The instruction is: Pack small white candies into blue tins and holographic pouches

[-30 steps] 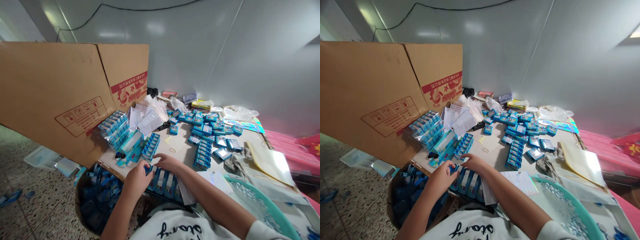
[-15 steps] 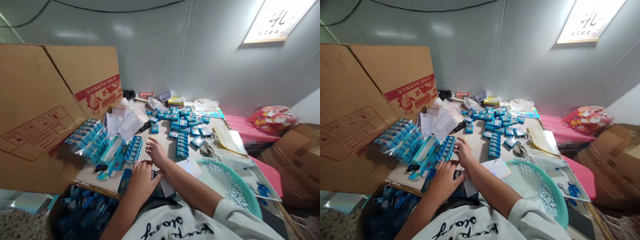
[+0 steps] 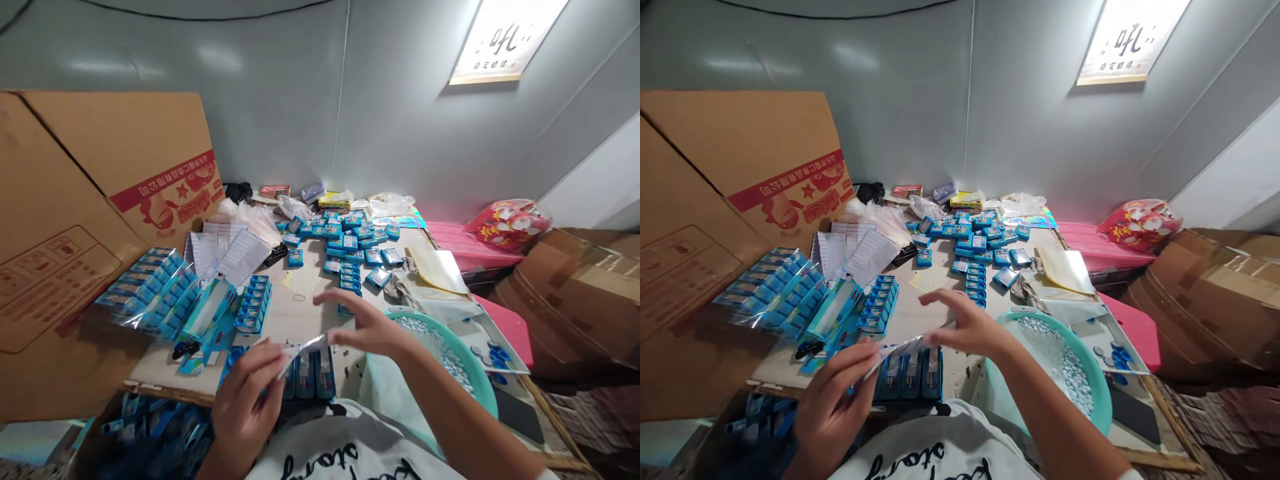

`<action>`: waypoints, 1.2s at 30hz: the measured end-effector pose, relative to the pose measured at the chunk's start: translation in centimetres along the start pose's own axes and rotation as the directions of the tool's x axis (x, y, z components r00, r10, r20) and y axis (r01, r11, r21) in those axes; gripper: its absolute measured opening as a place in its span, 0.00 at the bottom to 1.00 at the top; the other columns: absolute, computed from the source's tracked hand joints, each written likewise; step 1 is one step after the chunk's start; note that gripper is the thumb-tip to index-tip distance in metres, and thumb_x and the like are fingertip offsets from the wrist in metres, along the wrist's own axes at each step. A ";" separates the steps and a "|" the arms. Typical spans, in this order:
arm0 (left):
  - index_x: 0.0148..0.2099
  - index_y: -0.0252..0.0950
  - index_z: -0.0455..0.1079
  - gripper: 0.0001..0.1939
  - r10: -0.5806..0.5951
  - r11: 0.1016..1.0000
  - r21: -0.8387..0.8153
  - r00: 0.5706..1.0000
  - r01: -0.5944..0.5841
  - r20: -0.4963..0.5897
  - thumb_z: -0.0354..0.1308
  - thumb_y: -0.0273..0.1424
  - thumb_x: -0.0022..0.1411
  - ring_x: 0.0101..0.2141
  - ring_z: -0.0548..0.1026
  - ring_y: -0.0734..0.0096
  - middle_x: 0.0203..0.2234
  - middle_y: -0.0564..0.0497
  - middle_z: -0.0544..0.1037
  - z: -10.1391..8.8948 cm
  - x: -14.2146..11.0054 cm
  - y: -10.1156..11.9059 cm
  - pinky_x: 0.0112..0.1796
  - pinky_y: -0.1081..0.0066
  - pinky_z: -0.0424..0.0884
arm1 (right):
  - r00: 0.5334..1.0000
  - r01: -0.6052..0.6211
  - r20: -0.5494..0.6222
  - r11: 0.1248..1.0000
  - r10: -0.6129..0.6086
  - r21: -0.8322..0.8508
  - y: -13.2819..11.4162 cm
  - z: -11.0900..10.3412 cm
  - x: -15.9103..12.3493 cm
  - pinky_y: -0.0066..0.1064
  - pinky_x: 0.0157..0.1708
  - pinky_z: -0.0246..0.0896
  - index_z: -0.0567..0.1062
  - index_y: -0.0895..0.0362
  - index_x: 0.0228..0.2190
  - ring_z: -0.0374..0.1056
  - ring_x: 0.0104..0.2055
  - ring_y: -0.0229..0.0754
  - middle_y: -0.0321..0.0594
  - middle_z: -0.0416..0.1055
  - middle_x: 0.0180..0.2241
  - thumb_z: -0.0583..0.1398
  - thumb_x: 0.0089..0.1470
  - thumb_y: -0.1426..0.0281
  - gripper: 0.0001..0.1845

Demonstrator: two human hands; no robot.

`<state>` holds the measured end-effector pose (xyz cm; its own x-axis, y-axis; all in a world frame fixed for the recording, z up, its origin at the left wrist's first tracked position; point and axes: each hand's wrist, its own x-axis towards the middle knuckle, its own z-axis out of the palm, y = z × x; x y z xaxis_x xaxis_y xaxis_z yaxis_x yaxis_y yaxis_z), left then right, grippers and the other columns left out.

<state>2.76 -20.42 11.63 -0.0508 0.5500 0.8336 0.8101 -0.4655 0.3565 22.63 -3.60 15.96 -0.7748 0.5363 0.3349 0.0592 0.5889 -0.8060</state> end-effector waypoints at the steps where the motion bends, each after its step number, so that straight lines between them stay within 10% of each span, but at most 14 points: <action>1: 0.48 0.37 0.73 0.18 0.109 0.994 0.008 0.994 -0.108 -0.033 0.61 0.16 0.57 0.48 0.77 0.63 0.42 0.48 0.79 -1.2 0.1 0.6 0.52 0.60 0.75 | 0.995 0.078 0.066 0.985 -0.069 -0.154 -0.8 -0.4 -0.8 0.43 0.57 0.54 0.74 0.49 0.50 0.67 0.53 0.46 0.41 0.74 0.50 0.67 0.53 0.62 0.21; 6: 0.46 0.35 0.74 0.14 0.322 0.937 0.076 0.928 -0.341 0.190 0.59 0.16 0.60 0.51 0.76 0.68 0.42 0.50 0.81 -4.2 -0.4 1.5 0.59 0.64 0.68 | 0.946 0.312 0.084 0.812 -0.313 -0.493 -0.8 1.0 -2.6 0.43 0.56 0.54 0.76 0.49 0.46 0.70 0.47 0.41 0.38 0.77 0.45 0.54 0.64 0.76 0.16; 13: 0.39 0.42 0.73 0.05 -0.116 0.992 0.093 0.848 0.079 0.516 0.65 0.34 0.60 0.57 0.70 0.58 0.47 0.49 0.79 -4.2 -3.3 0.7 0.61 0.53 0.64 | 0.899 0.318 -0.107 0.801 -0.425 -0.507 2.2 4.6 -4.6 0.46 0.57 0.51 0.76 0.51 0.38 0.71 0.46 0.42 0.36 0.78 0.41 0.56 0.57 0.82 0.16; 16: 0.43 0.43 0.74 0.23 -0.292 0.947 0.020 0.834 0.321 0.468 0.68 0.51 0.50 0.61 0.65 0.51 0.55 0.45 0.73 -4.1 -4.0 1.3 0.57 0.52 0.68 | 0.852 0.286 -0.310 0.872 -0.421 -0.397 1.3 4.9 -4.7 0.46 0.56 0.55 0.75 0.52 0.31 0.72 0.46 0.42 0.36 0.77 0.38 0.54 0.53 0.84 0.17; 22: 0.46 0.44 0.75 0.09 -0.520 0.852 0.132 0.847 0.506 0.107 0.60 0.36 0.64 0.52 0.73 0.60 0.47 0.48 0.78 -3.1 -5.2 0.8 0.57 0.57 0.66 | 0.868 -0.079 -0.494 0.970 -0.046 -0.231 1.3 0.8 -4.8 0.34 0.39 0.67 0.78 0.52 0.31 0.73 0.41 0.45 0.41 0.77 0.39 0.55 0.53 0.75 0.12; 24: 0.47 0.42 0.75 0.11 -0.646 0.755 0.115 0.762 0.645 -0.036 0.58 0.39 0.65 0.51 0.75 0.58 0.46 0.47 0.79 -3.4 -5.6 -0.1 0.56 0.57 0.68 | 0.844 -0.294 -0.513 0.934 0.155 -0.202 3.4 -1.3 -5.7 0.33 0.35 0.68 0.79 0.54 0.37 0.74 0.37 0.47 0.42 0.78 0.35 0.57 0.54 0.66 0.12; 28: 0.49 0.38 0.72 0.20 -0.866 0.478 -0.140 0.438 0.867 -0.243 0.56 0.47 0.64 0.48 0.77 0.55 0.45 0.44 0.80 -5.1 -7.4 -2.9 0.52 0.57 0.72 | 0.722 -0.602 -0.544 0.776 0.428 -0.188 9.3 -3.8 -8.4 0.34 0.30 0.66 0.76 0.60 0.48 0.75 0.33 0.50 0.47 0.79 0.33 0.56 0.51 0.58 0.27; 32: 0.47 0.35 0.72 0.27 -0.931 0.279 -0.393 0.146 0.876 -0.335 0.60 0.52 0.55 0.45 0.79 0.53 0.40 0.44 0.81 -7.2 -11.6 -6.3 0.49 0.56 0.74 | 0.701 -0.704 -0.485 0.613 0.523 -0.358 13.2 -3.5 -8.8 0.39 0.31 0.65 0.79 0.56 0.44 0.74 0.32 0.54 0.46 0.79 0.30 0.53 0.48 0.59 0.26; 36: 0.45 0.37 0.73 0.26 -0.928 0.106 -0.505 -0.097 0.856 -0.360 0.63 0.50 0.49 0.42 0.80 0.51 0.36 0.47 0.81 -9.3 -17.8 -7.6 0.45 0.54 0.76 | 0.724 -0.681 -0.428 0.656 0.541 -0.325 13.6 -2.0 -4.6 0.36 0.29 0.64 0.74 0.55 0.51 0.75 0.32 0.51 0.46 0.79 0.34 0.52 0.51 0.56 0.29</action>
<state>-7.95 -33.12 -2.00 -0.9569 0.1293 -0.2600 -0.2526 0.0713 0.9650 28.24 3.19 4.42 -0.2600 0.9655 0.0154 0.7711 0.2172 -0.5986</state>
